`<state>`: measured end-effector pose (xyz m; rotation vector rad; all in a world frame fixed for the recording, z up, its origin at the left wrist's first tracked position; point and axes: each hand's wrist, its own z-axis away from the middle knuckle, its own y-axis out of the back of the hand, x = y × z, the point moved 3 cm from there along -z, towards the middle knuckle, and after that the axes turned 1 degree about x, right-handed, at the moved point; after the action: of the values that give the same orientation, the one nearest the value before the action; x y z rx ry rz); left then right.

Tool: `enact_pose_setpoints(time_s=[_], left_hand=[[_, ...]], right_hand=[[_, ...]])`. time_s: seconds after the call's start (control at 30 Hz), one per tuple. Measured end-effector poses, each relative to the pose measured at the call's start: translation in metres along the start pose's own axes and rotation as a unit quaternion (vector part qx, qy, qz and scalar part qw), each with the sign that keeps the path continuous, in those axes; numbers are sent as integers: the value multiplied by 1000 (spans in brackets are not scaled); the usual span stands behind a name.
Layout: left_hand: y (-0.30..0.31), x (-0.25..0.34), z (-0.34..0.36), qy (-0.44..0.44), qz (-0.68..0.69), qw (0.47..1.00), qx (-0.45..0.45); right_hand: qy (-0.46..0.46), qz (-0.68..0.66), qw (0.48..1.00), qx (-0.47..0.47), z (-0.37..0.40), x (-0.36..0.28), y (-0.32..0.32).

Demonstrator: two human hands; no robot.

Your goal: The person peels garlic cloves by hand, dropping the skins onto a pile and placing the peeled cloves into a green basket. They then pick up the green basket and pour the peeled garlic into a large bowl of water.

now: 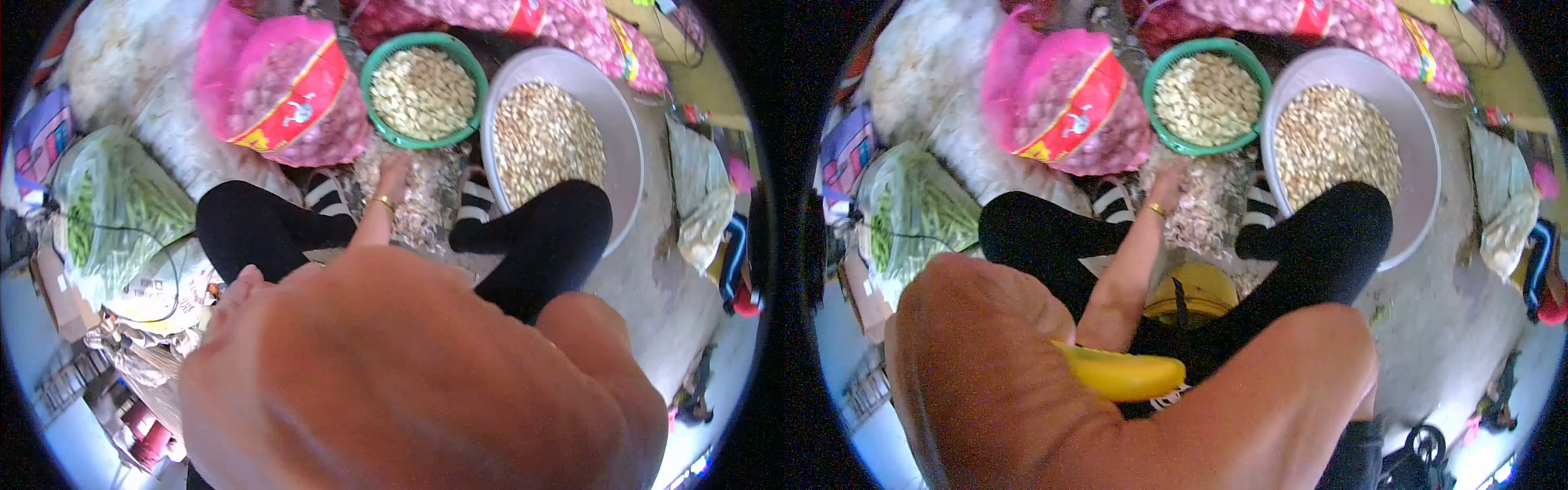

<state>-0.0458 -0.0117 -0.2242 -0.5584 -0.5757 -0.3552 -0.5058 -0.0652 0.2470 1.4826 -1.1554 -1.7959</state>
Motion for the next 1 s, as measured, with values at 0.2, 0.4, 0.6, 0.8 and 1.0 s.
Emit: enact_pose_setpoints(time_s=[0.2, 0.4, 0.6, 0.8, 1.0], left_hand=[[-21, -3, 7, 62, -48, 997, -10], [-10, 13, 11, 18, -11, 1000, 23], [-39, 66, 40, -23, 20, 997, -66], [-60, 137, 110, -86, -142, 975, -150], [-66, 184, 157, -195, -163, 951, -176]], right_hand=[[-46, 35, 998, -5, 3, -53, 6], [7, 21, 998, -55, -282, -141, -7], [6, -120, 992, -32, -305, -85, -25], [-50, -147, 988, -13, -348, 40, -114], [-150, -367, 908, 138, -386, 48, -187]])
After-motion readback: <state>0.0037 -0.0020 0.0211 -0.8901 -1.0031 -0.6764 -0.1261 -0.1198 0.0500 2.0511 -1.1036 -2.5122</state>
